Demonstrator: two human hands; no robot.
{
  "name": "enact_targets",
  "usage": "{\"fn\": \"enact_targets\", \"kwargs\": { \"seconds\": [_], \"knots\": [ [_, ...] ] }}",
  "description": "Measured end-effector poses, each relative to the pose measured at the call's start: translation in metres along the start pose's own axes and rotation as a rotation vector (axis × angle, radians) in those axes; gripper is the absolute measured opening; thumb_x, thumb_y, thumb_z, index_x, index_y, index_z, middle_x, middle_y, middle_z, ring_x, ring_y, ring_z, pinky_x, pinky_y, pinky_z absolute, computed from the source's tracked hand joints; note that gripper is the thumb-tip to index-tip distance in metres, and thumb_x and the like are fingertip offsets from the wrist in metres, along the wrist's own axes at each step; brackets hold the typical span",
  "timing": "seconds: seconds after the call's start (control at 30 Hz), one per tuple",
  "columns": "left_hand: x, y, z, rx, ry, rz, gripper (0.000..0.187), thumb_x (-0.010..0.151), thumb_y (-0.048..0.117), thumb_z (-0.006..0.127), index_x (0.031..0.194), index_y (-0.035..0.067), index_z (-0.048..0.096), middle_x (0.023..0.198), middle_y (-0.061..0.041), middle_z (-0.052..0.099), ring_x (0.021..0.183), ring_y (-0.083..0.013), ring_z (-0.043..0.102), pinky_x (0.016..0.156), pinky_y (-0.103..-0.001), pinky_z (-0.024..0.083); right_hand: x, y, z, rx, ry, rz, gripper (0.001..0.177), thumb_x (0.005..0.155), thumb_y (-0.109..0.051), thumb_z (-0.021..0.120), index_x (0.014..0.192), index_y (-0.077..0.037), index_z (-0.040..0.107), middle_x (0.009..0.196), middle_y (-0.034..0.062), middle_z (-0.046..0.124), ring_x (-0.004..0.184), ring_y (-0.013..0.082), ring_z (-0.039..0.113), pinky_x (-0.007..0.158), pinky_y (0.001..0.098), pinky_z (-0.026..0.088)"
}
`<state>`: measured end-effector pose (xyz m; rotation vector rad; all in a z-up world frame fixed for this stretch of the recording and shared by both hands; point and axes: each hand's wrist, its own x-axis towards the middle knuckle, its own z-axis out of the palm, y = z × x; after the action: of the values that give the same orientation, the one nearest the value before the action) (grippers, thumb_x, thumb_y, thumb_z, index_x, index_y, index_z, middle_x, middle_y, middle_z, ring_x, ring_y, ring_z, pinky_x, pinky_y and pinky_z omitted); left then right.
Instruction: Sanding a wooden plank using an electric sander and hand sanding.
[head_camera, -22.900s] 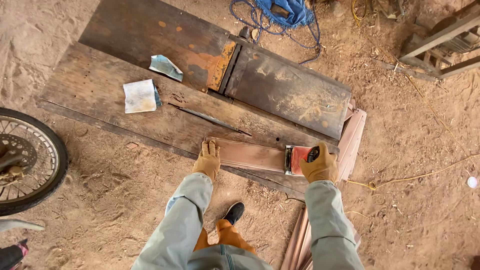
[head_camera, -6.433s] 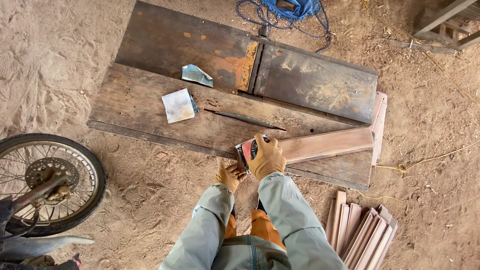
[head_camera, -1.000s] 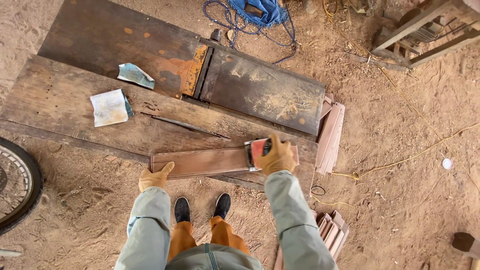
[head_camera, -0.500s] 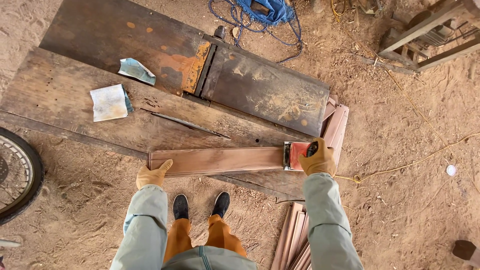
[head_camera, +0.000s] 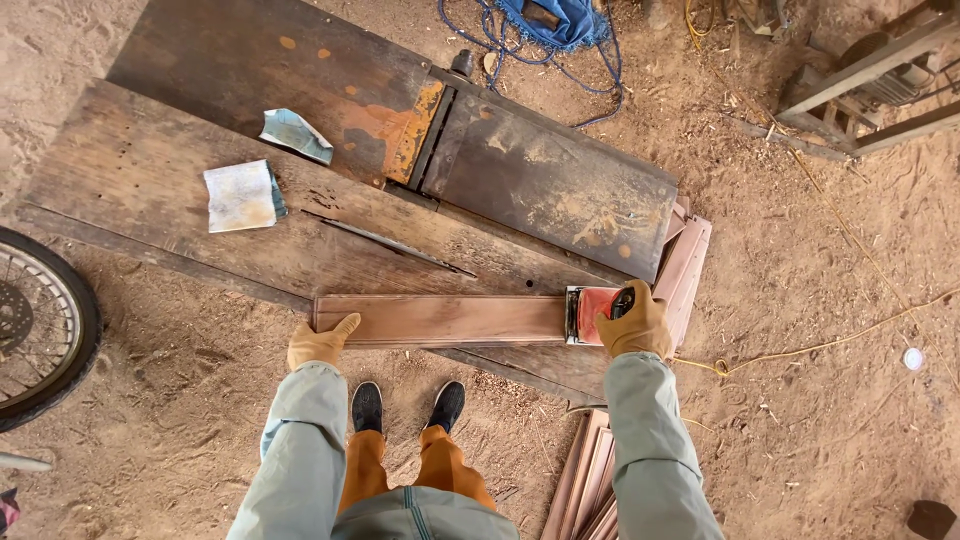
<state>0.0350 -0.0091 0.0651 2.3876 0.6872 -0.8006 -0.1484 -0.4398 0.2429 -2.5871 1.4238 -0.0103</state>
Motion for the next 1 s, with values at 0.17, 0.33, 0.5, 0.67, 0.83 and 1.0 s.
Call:
{"fn": "enact_targets", "kwargs": {
  "seconds": [0.17, 0.33, 0.5, 0.67, 0.83, 1.0],
  "knots": [
    [-0.006, 0.006, -0.005, -0.013, 0.001, 0.022, 0.107, 0.054, 0.08, 0.085, 0.122, 0.0, 0.066, 0.115, -0.021, 0.073, 0.11, -0.0372, 0.07, 0.098, -0.046, 0.056, -0.018, -0.033, 0.007, -0.018, -0.018, -0.025, 0.059, 0.07, -0.032, 0.087, 0.123, -0.029, 0.061, 0.113, 0.0202, 0.062, 0.096, 0.0448, 0.07, 0.078, 0.0552, 0.057],
    [-0.001, 0.005, -0.006, 0.047, -0.024, 0.021, 0.1, 0.058, 0.08, 0.084, 0.12, 0.003, 0.065, 0.112, -0.016, 0.072, 0.108, -0.0333, 0.069, 0.095, -0.044, 0.057, -0.039, -0.077, 0.016, -0.04, -0.063, -0.055, 0.058, 0.071, -0.033, 0.084, 0.124, -0.03, 0.06, 0.116, 0.0208, 0.062, 0.097, 0.045, 0.069, 0.076, 0.0561, 0.057],
    [-0.005, 0.009, -0.011, 0.042, -0.165, -0.028, 0.092, 0.066, 0.079, 0.079, 0.118, 0.005, 0.065, 0.111, -0.015, 0.074, 0.104, -0.0277, 0.072, 0.09, -0.041, 0.061, -0.069, -0.128, 0.022, -0.019, -0.054, -0.1, 0.06, 0.072, -0.033, 0.082, 0.128, -0.031, 0.059, 0.113, 0.0205, 0.062, 0.096, 0.0446, 0.069, 0.075, 0.0574, 0.056],
    [0.035, -0.024, 0.026, -0.093, -0.057, 0.098, 0.092, 0.065, 0.078, 0.08, 0.117, 0.003, 0.069, 0.111, -0.016, 0.075, 0.102, -0.0303, 0.073, 0.09, -0.041, 0.059, -0.095, -0.175, 0.027, -0.011, -0.101, -0.101, 0.058, 0.076, -0.032, 0.081, 0.129, -0.032, 0.059, 0.115, 0.0201, 0.061, 0.098, 0.0448, 0.069, 0.075, 0.0574, 0.056],
    [0.087, -0.064, 0.057, -1.115, -0.191, -0.21, 0.103, 0.068, 0.082, 0.064, 0.128, -0.001, 0.062, 0.126, -0.024, 0.065, 0.112, -0.0407, 0.065, 0.092, -0.058, 0.058, -0.12, -0.219, 0.032, -0.032, -0.141, -0.115, 0.062, 0.075, -0.033, 0.082, 0.131, -0.032, 0.057, 0.117, 0.0202, 0.06, 0.1, 0.0445, 0.068, 0.077, 0.0573, 0.056],
    [0.071, -0.064, 0.026, -1.513, -0.522, -0.385, 0.114, 0.078, 0.089, 0.047, 0.135, -0.01, 0.055, 0.137, -0.028, 0.061, 0.126, -0.0425, 0.057, 0.105, -0.06, 0.046, -0.151, -0.262, 0.034, -0.037, -0.212, -0.121, 0.06, 0.078, -0.035, 0.081, 0.132, -0.032, 0.056, 0.121, 0.0206, 0.059, 0.102, 0.0445, 0.068, 0.078, 0.0573, 0.057]
  ]
}}
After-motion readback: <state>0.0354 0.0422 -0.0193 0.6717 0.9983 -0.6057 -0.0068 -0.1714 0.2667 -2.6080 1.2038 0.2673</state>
